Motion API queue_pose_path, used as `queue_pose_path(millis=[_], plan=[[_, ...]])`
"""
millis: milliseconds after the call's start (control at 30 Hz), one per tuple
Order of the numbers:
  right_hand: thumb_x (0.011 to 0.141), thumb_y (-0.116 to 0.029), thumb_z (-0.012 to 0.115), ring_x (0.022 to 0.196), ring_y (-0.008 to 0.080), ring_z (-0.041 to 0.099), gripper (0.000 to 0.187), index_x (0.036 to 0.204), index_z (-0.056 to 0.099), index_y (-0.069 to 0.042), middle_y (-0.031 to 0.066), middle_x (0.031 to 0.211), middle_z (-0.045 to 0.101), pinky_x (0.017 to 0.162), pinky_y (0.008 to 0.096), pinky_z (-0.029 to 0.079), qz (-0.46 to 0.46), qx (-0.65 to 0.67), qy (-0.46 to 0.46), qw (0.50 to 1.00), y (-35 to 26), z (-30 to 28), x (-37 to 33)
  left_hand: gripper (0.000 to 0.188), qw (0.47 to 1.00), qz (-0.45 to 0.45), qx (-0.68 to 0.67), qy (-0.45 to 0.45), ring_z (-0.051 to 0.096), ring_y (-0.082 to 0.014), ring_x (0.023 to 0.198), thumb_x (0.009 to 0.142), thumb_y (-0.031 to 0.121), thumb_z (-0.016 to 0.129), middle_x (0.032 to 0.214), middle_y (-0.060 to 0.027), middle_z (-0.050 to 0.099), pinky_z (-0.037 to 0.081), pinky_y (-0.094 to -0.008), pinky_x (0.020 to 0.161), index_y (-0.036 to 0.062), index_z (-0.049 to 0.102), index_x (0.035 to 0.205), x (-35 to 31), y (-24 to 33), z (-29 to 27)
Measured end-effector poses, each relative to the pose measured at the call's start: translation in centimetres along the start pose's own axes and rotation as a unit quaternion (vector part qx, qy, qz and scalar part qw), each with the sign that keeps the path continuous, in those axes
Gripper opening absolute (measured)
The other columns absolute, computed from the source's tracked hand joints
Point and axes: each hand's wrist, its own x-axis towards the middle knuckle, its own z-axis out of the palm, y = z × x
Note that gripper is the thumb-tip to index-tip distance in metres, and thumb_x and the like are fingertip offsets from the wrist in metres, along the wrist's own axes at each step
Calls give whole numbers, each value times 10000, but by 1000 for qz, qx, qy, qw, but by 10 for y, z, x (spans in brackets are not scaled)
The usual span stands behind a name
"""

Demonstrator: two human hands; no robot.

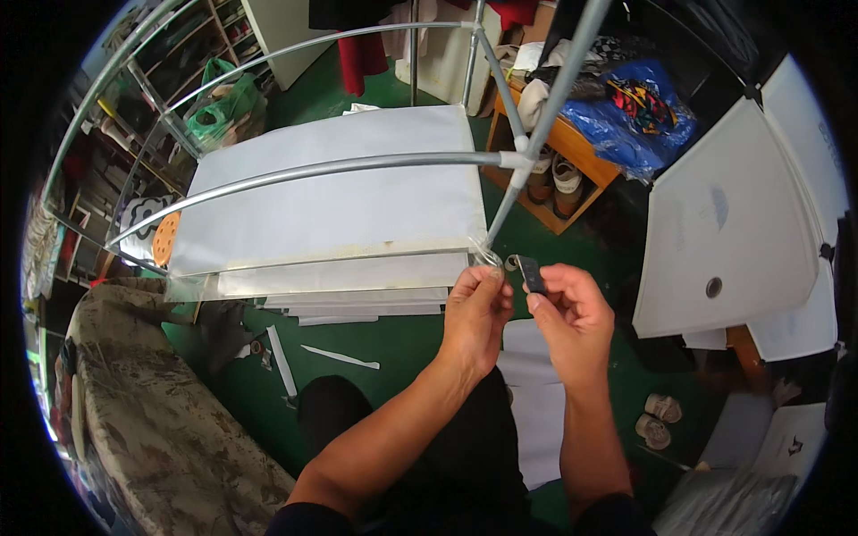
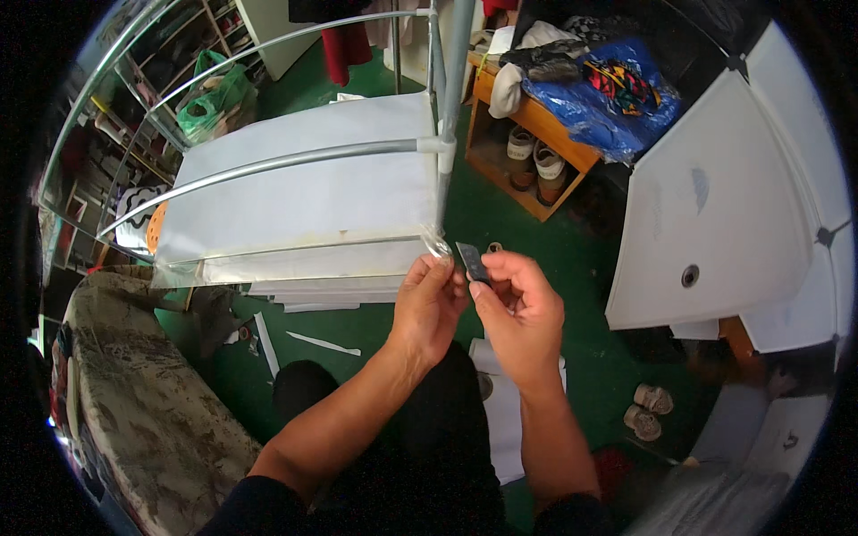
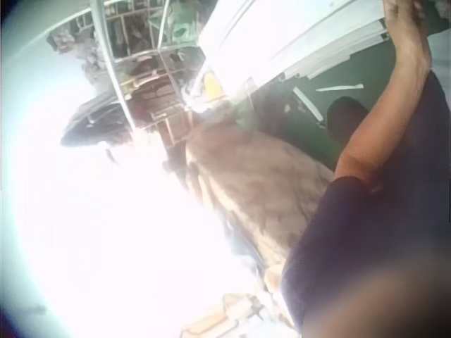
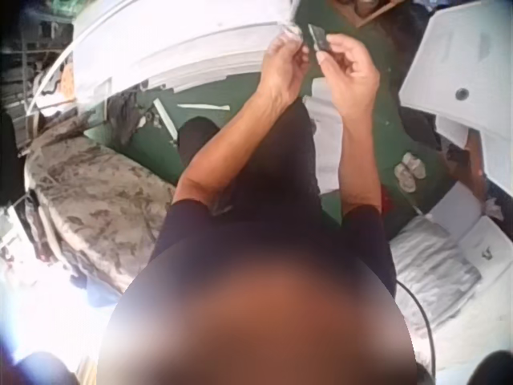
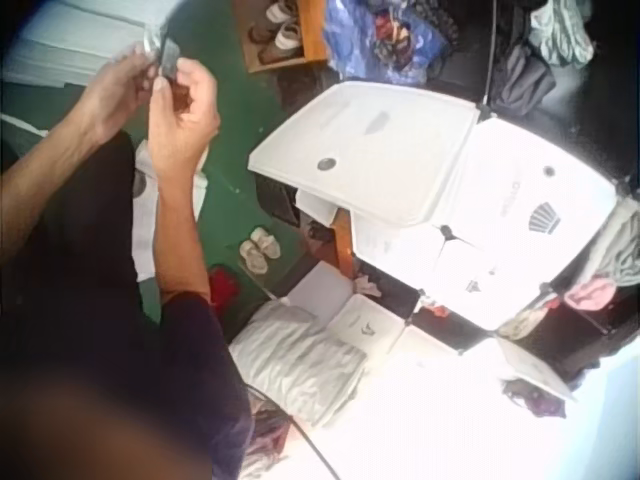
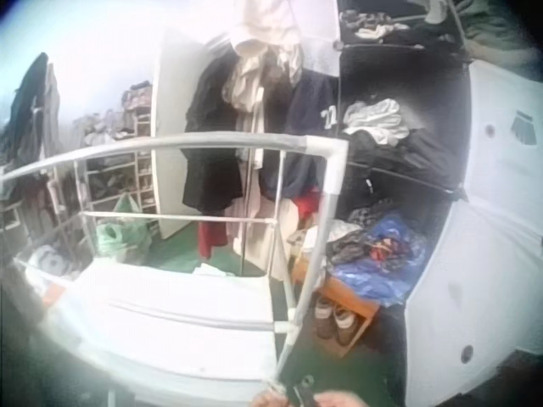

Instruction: The person secures a white fabric panel to a metal umbrella frame using clear tape. They repeatedly wrap and press tape along the frame edges to hold the fabric in place, then use yellow tape to reinforce the attachment.

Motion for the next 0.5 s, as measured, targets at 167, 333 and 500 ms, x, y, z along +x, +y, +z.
queue_pose_path(millis=[167,333,500], plan=[[870,93,683,808,73,637,283,1137,632,15,64,986,703,675,225,508,-9,-70,15,997,-4,9,8,93,1000,6,-1,6,545,-83,743,995,167,651,834,16,617,450,-246,691,136,584,939,2,-3,-3],[848,77,690,753,86,635,250,1086,652,12,60,928,684,639,227,509,-30,-162,7,986,-8,21,7,87,999,-11,-37,0,551,-79,756,992,139,647,846,17,618,461,-248,690,131,573,947,1,-4,1],[814,69,702,655,131,608,257,1055,657,-8,74,842,613,573,245,490,-86,-308,29,947,-20,35,7,94,995,-8,-88,-39,549,-85,736,988,93,628,845,-6,611,463,-244,684,110,552,934,6,-11,-1]])
